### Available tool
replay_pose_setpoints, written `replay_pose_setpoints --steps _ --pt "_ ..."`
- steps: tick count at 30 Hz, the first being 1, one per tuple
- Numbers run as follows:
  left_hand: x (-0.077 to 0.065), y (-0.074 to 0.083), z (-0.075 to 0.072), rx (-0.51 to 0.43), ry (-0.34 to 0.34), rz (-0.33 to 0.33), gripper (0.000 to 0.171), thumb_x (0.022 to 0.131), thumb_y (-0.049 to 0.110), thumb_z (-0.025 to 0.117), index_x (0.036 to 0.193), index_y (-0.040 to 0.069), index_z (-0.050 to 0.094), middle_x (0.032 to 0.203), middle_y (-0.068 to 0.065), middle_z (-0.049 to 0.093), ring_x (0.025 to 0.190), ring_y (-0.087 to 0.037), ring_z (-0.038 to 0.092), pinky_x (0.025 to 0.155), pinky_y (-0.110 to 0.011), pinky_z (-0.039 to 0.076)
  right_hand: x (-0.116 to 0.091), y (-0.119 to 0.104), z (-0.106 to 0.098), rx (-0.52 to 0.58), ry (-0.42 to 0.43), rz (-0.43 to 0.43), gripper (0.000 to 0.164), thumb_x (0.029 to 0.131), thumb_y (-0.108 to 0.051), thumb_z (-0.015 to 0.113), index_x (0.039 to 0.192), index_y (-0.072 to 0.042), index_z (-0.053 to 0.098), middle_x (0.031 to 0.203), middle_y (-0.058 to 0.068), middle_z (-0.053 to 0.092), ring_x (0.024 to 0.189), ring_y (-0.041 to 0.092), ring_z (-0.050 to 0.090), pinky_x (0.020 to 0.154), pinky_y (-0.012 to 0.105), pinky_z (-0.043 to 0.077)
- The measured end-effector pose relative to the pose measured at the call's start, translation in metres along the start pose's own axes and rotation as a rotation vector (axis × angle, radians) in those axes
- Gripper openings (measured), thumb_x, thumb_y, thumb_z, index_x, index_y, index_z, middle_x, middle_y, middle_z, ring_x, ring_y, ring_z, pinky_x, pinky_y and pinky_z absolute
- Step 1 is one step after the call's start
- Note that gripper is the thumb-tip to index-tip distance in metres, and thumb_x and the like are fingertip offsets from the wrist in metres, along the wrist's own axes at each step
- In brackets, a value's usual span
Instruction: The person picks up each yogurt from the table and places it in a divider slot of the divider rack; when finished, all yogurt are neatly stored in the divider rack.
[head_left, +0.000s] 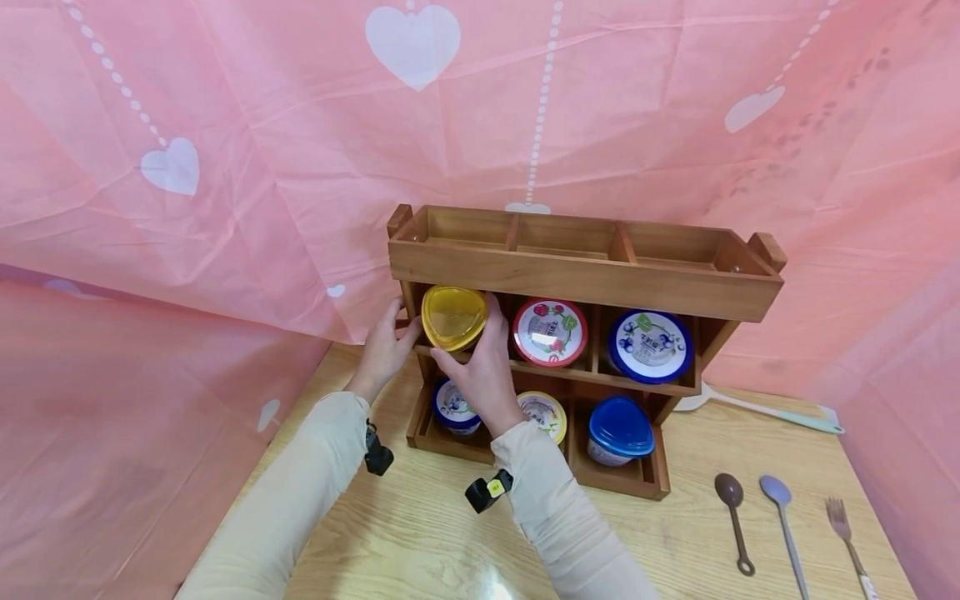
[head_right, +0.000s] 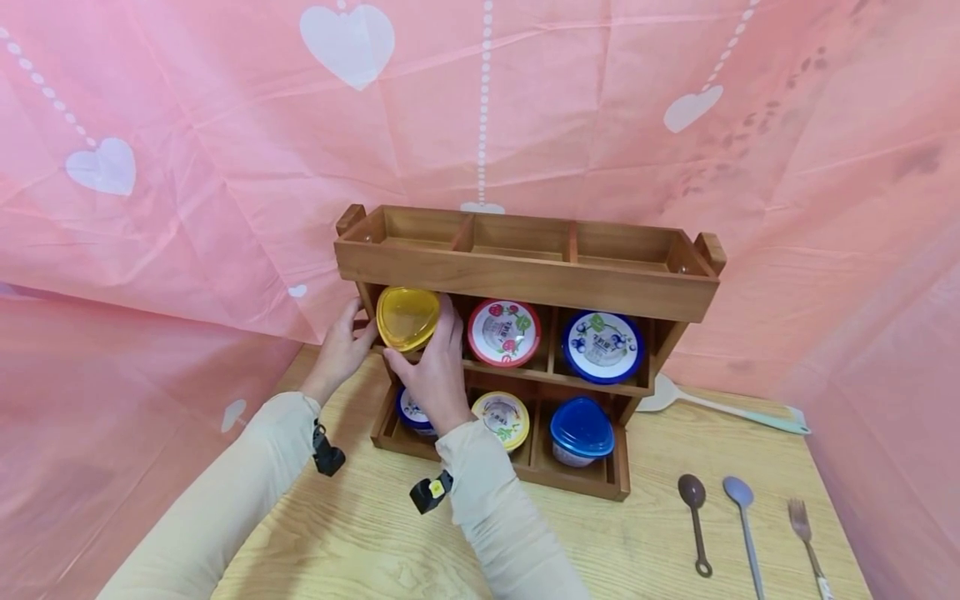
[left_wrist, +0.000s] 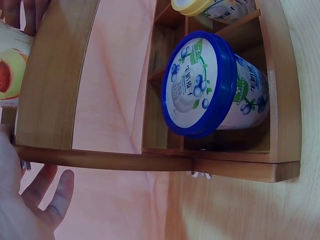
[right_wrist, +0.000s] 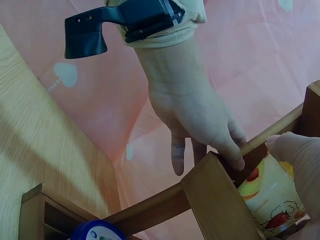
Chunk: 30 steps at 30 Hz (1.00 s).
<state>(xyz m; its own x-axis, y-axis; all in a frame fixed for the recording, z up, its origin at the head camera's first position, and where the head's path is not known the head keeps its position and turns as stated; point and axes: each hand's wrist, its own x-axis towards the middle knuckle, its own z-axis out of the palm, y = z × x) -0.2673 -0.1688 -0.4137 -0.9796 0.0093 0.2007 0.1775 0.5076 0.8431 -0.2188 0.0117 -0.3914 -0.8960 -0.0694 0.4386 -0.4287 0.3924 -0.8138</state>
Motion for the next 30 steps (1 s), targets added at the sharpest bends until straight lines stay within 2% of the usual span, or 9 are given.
replay_pose_setpoints --steps 5,12,17,23,30 --pt "0.000 0.001 0.001 -0.012 -0.003 0.010 0.052 0.102 0.033 0.053 0.149 0.016 0.037 0.153 -0.015 0.041 0.121 -0.039 0.059 0.095 -0.048 0.055 -0.011 -0.001 -0.005 -0.007 0.038 -0.006 0.105 0.081 -0.026 0.082 0.156 -0.013 0.011 0.159 0.010 0.020 0.146 0.024 0.025 0.121 0.043 0.027" --pt "0.000 0.002 0.002 -0.012 -0.005 0.028 0.053 0.102 0.033 0.052 0.150 0.016 0.036 0.152 -0.014 0.042 0.122 -0.038 0.057 0.098 -0.049 0.053 -0.029 -0.008 -0.011 0.025 0.024 -0.034 0.098 0.084 -0.028 0.079 0.156 -0.014 0.014 0.158 0.006 0.024 0.146 0.021 0.028 0.119 0.044 0.032" --pt "-0.002 0.000 0.003 -0.017 -0.002 0.040 0.052 0.103 0.032 0.052 0.149 0.015 0.036 0.151 -0.013 0.043 0.123 -0.037 0.056 0.100 -0.049 0.052 -0.042 -0.014 -0.021 0.048 0.004 0.018 0.098 0.086 -0.032 0.077 0.157 -0.019 0.012 0.161 0.003 0.020 0.148 0.027 0.028 0.117 0.045 0.033" --pt "-0.002 0.000 0.004 -0.021 0.004 0.025 0.052 0.103 0.032 0.051 0.149 0.014 0.036 0.152 -0.014 0.042 0.124 -0.038 0.056 0.099 -0.049 0.052 -0.055 -0.020 -0.037 0.107 -0.010 0.053 0.096 0.086 -0.025 0.077 0.157 -0.021 0.013 0.162 0.000 0.018 0.149 0.027 0.025 0.117 0.043 0.032" --pt "-0.004 0.003 -0.001 -0.024 -0.023 -0.002 0.056 0.104 0.031 0.050 0.153 0.015 0.030 0.156 -0.014 0.037 0.126 -0.039 0.054 0.100 -0.050 0.051 -0.068 -0.024 -0.052 0.139 0.002 0.037 0.093 0.085 -0.015 0.078 0.156 -0.015 0.018 0.162 0.006 0.024 0.148 0.027 0.030 0.116 0.044 0.035"
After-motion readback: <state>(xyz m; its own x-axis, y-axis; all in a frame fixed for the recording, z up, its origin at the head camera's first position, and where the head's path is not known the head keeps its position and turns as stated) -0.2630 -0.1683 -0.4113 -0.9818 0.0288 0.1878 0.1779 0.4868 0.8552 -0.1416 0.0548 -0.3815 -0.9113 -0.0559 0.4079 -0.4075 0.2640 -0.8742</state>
